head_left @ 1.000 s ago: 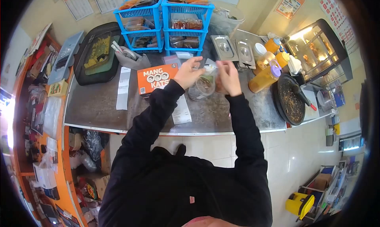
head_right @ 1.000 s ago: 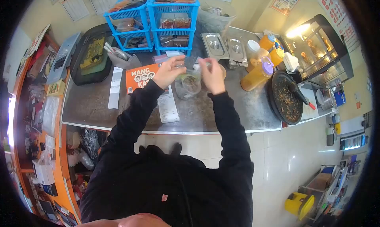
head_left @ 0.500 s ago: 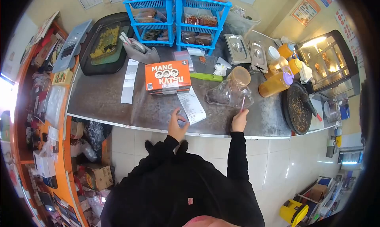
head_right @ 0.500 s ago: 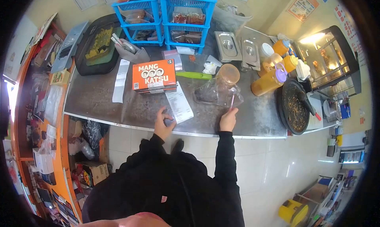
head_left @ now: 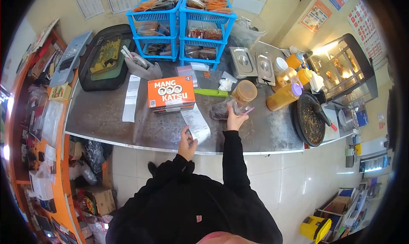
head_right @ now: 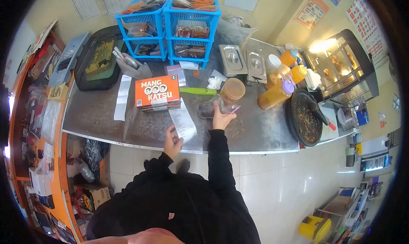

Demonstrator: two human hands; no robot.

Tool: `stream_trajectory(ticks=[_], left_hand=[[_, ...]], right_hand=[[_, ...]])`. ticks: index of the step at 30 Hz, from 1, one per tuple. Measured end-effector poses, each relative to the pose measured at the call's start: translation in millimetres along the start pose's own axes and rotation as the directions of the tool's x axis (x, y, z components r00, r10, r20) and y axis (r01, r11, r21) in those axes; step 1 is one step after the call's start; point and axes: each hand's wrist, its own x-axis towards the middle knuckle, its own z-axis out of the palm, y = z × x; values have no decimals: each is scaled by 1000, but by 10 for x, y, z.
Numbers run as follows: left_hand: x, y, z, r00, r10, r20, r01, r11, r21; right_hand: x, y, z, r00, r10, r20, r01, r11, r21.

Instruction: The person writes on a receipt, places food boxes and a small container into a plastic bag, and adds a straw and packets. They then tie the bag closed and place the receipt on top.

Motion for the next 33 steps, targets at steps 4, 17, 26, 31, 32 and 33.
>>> stream_trajectory(ticks=[4, 17, 26, 31, 32, 33], left_hand=[[3, 202, -82, 996, -84, 1, 84, 996, -15], [-139, 145, -263, 991, -130, -17, 127, 927, 352], [-167, 246, -271, 989, -136, 66, 74, 817, 571], [-193, 143, -262, 994, 33, 108, -104, 657, 747], [-160, 161, -270, 992, 31, 123, -115, 630, 768], [-149, 189, -278, 989, 24, 144, -129, 602, 788]], right_hand=[[-98, -110, 49, 993, -86, -83, 89, 995, 44], [-263, -379, 528, 587, -699, 408, 694, 694, 191], [-173, -798, 81, 459, -681, 571, 766, 629, 134], [-300, -1007, -383, 535, -644, 547, 683, 711, 168], [-344, -984, -438, 576, -604, 551, 605, 768, 208], [-372, -956, -474, 618, -555, 556, 519, 820, 241]])
